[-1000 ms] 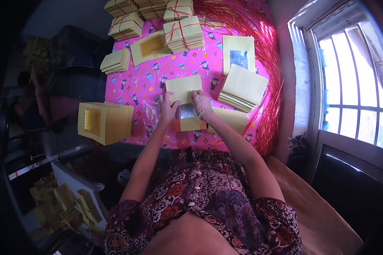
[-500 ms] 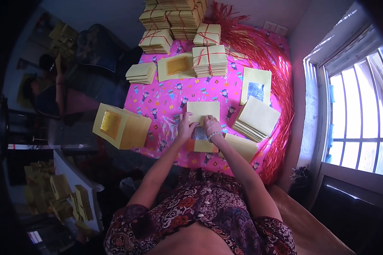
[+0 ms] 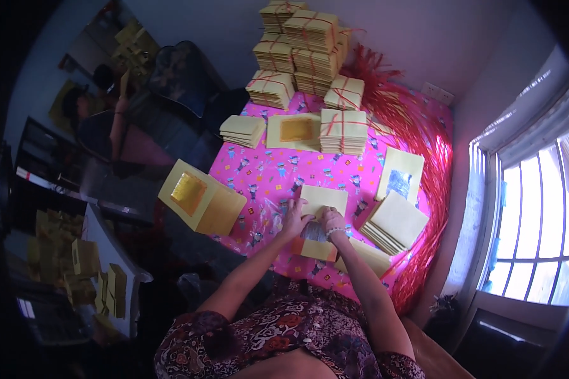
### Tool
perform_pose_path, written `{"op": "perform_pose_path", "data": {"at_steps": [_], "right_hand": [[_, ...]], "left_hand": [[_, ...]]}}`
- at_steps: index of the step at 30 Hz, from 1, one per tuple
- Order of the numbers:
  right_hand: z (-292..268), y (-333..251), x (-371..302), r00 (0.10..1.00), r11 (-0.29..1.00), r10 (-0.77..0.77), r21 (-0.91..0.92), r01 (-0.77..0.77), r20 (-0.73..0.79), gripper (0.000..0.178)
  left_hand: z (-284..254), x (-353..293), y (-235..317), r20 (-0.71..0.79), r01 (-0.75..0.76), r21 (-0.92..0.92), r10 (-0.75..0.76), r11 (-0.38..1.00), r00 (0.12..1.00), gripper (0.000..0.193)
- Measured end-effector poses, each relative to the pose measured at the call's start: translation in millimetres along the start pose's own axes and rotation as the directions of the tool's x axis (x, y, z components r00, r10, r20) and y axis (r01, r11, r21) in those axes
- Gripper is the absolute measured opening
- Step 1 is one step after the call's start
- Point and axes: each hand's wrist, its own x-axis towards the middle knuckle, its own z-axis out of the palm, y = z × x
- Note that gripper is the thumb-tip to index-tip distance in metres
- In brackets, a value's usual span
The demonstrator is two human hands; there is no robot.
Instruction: Applying foil centers to yellow sheets of paper and stacking them into bundles.
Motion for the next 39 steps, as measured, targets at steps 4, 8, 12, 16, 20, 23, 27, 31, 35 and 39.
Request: {"op": "perform_pose_path", "data": {"at_steps": [4,8,12,16,20,23,27,31,35,39], "right_hand": [[-15,-7,-11,0.996,0.996,-0.085,0.009,0.085,0.013,0.043],[-29,-15,-21,0.936,0.841,-0.348,-0.456,0.291,-0.046,0.038],[-26,-8,-15,0.887,0.746,-0.46,-0.529,0.404,0.03,0.031],[-19,-8,-9,0.896,0.678,-0.427,-0.613,0.405,0.12,0.019],[-20,-7,-9,0.89,0.655,-0.431,-0.626,0.423,0.149,0.02],[-25,-6,-9,0.909,0.688,-0.389,-0.609,0.395,0.149,0.028],[-41,-15,-23,0.926,0.835,-0.377,-0.434,0.338,-0.004,0.041],[-75,-20,-55,0.889,0.951,-0.296,-0.198,0.239,-0.349,0.065],[-95,-15,-80,0.845,0.946,-0.138,0.184,0.267,-0.517,0.065],[-93,14,-112,0.966,0.53,0.2,0.848,0.032,-0.162,0.052]], "left_hand": [[6,-6,-4,-0.046,0.018,-0.021,-0.019,1.0,0.999,0.056],[7,-8,-6,-0.075,-0.01,-0.098,0.002,0.995,0.997,0.049],[6,-4,-6,-0.169,0.101,-0.016,-0.102,0.995,0.98,0.044],[4,4,2,-0.122,0.261,0.07,-0.251,0.963,0.96,0.045],[11,9,-4,-0.202,0.231,0.035,-0.22,0.972,0.954,0.047],[26,18,-8,-0.201,0.259,-0.053,-0.265,0.964,0.943,0.05],[41,16,-19,-0.193,0.394,-0.531,-0.561,0.75,0.805,0.056],[41,1,-9,-0.076,0.204,-0.834,-0.473,0.512,0.878,0.052],[9,-19,8,-0.05,0.071,-0.921,-0.298,0.383,0.953,0.053],[-22,-39,80,0.132,0.197,-0.9,-0.189,0.389,0.973,0.052]]}}
